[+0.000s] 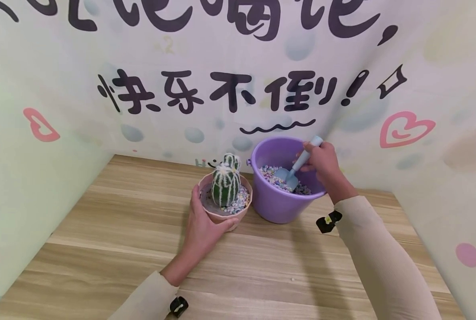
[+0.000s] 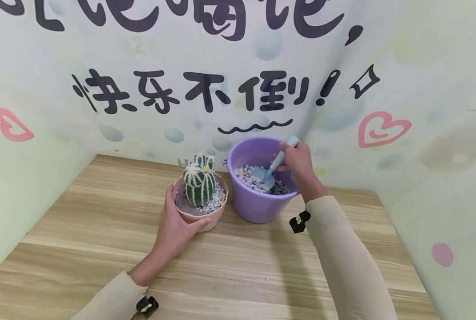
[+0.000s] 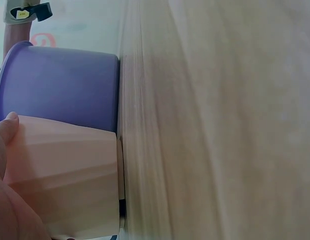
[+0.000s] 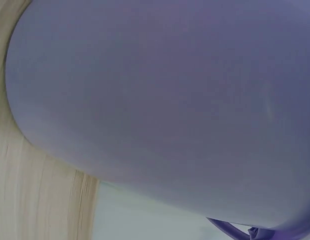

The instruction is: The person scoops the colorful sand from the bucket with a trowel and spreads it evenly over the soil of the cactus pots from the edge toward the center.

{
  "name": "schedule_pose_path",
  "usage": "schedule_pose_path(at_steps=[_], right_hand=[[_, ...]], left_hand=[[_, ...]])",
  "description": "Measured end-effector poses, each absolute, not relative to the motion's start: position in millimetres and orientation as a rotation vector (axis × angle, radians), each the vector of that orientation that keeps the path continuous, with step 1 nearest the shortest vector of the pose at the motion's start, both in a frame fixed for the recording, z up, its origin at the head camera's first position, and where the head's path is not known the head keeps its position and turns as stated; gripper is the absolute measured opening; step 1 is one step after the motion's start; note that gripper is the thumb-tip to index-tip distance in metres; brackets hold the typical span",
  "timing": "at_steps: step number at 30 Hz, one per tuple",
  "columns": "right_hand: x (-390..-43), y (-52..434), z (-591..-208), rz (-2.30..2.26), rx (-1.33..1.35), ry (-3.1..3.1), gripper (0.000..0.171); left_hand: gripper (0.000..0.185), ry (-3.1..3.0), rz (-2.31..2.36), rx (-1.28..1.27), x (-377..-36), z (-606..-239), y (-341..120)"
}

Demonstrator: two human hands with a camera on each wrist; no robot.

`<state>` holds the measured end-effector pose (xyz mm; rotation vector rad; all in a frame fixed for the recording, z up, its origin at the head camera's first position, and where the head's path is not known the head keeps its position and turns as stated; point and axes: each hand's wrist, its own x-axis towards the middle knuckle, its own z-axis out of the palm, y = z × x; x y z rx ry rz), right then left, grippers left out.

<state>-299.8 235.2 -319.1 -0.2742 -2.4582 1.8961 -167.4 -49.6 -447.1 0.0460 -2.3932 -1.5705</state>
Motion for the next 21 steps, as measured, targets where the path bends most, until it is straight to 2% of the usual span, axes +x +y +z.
schedule_pose_path(at_steps=[14, 21], right_hand=[[-301.2, 236.5, -317.1, 2.017, -0.308, -2.412, 0.021], [-301.5, 237.4, -316.2, 2.110, -0.304, -2.375, 0.034]], left_hand=[[0.130, -2.389, -1.564, 0.035, -169.6, -446.5, -47.9], [0.129, -2.399, -1.551, 0.039, -168.2, -445.0, -48.4]])
